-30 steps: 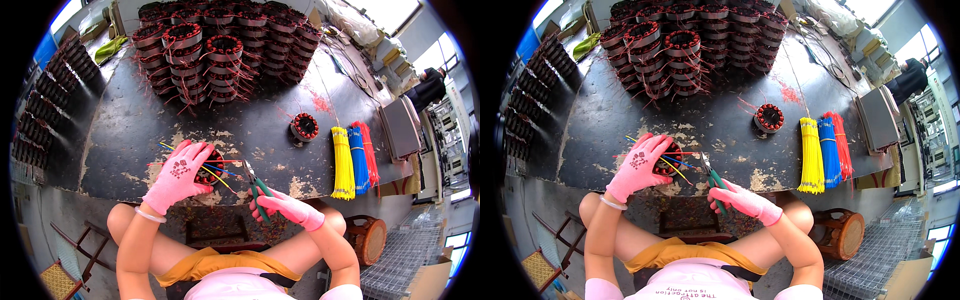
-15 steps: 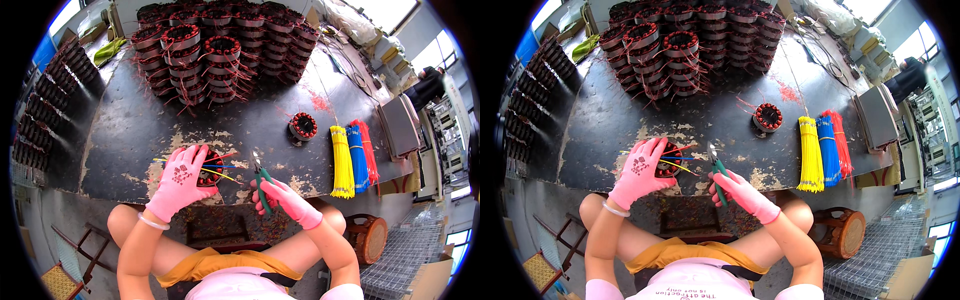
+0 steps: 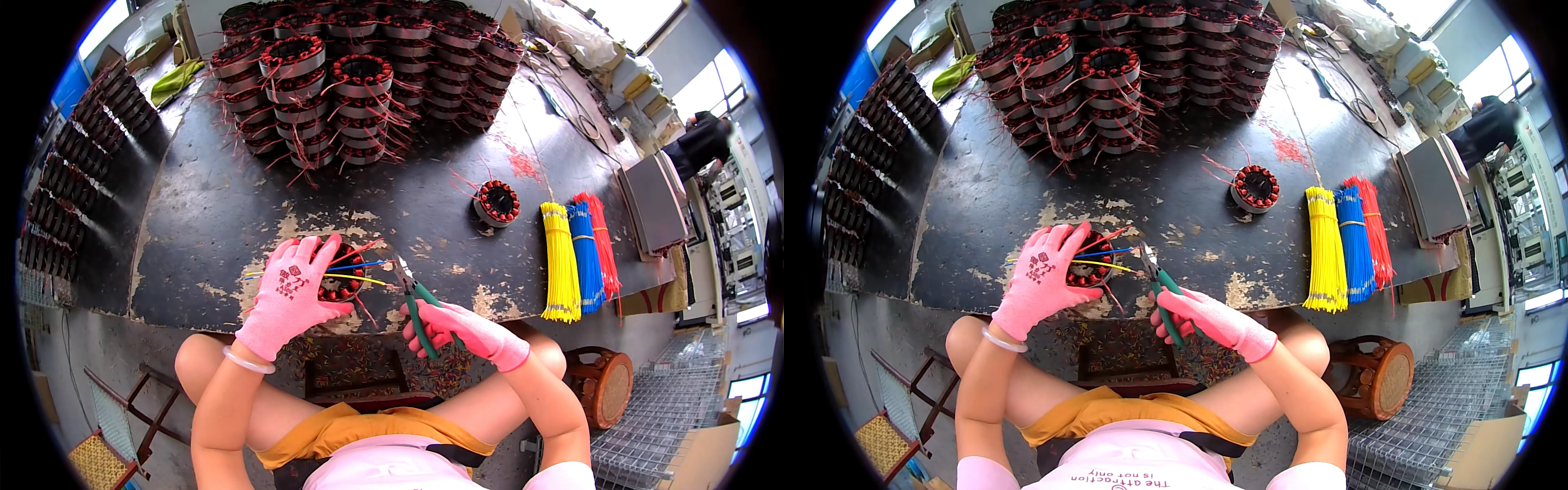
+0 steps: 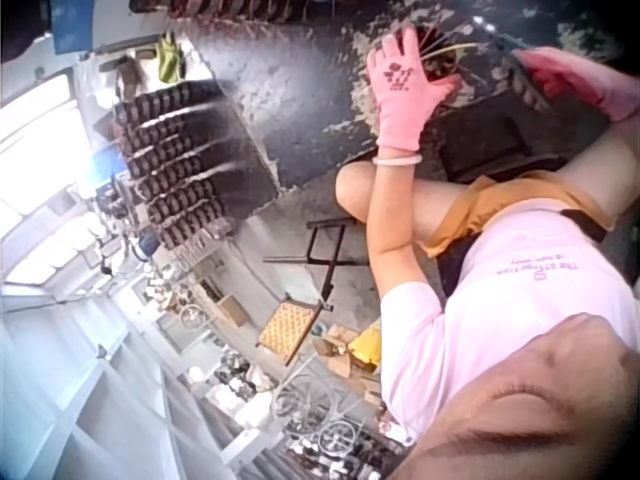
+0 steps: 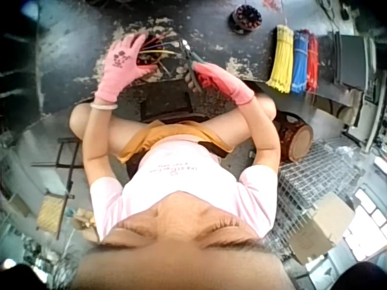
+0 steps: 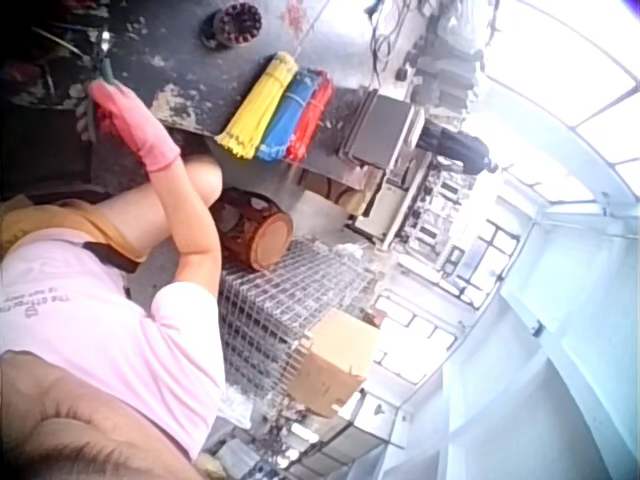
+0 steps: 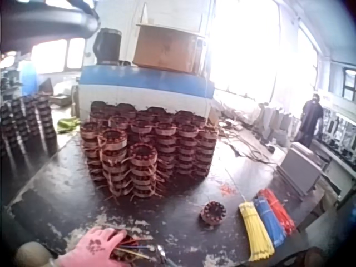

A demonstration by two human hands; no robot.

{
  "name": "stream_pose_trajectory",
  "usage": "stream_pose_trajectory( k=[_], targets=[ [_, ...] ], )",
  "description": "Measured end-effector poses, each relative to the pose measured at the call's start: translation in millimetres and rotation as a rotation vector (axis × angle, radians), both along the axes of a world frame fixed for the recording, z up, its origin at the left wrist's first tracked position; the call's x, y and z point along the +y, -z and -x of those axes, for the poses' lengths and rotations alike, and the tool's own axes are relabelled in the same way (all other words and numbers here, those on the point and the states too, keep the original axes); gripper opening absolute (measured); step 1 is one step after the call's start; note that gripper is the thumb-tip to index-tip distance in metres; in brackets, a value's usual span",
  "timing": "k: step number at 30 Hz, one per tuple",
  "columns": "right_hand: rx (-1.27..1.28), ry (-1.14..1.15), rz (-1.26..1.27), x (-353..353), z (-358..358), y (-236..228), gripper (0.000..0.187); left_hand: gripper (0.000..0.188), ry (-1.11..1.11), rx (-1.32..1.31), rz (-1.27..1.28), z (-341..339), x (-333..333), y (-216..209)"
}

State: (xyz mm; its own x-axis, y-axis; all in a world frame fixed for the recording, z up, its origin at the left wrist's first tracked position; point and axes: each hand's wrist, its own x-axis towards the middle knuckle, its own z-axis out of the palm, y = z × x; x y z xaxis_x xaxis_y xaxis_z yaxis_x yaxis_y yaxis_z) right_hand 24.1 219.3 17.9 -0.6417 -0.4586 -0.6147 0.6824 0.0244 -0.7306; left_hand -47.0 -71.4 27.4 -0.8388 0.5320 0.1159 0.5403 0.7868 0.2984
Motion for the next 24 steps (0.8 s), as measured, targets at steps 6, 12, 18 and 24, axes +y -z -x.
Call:
stream_pose_trajectory(
  k=[6, 12, 18, 24],
  targets=[
    [0.086, 0.055, -0.154, -7, -2, -5, 0.049, 0.1, 0.071, 0.114, -0.075, 3, -4, 13],
    [-0.053, 0.14, 0.11, 13, -8, 8, 0.05, 0.104, -0.094, -0.085, 0.016, -4, 9, 3],
    [-0.062, -0.032, 0.042, 13, -17, 4, 0.057, 0.104, -0.083, -0.061, 0.042, -4, 6, 5],
    [0.011, -0.019, -0.01, 1, -6, -2, 0.052, 0.1, -0.046, -0.116, 0.0, 1, 5, 0]
  ],
)
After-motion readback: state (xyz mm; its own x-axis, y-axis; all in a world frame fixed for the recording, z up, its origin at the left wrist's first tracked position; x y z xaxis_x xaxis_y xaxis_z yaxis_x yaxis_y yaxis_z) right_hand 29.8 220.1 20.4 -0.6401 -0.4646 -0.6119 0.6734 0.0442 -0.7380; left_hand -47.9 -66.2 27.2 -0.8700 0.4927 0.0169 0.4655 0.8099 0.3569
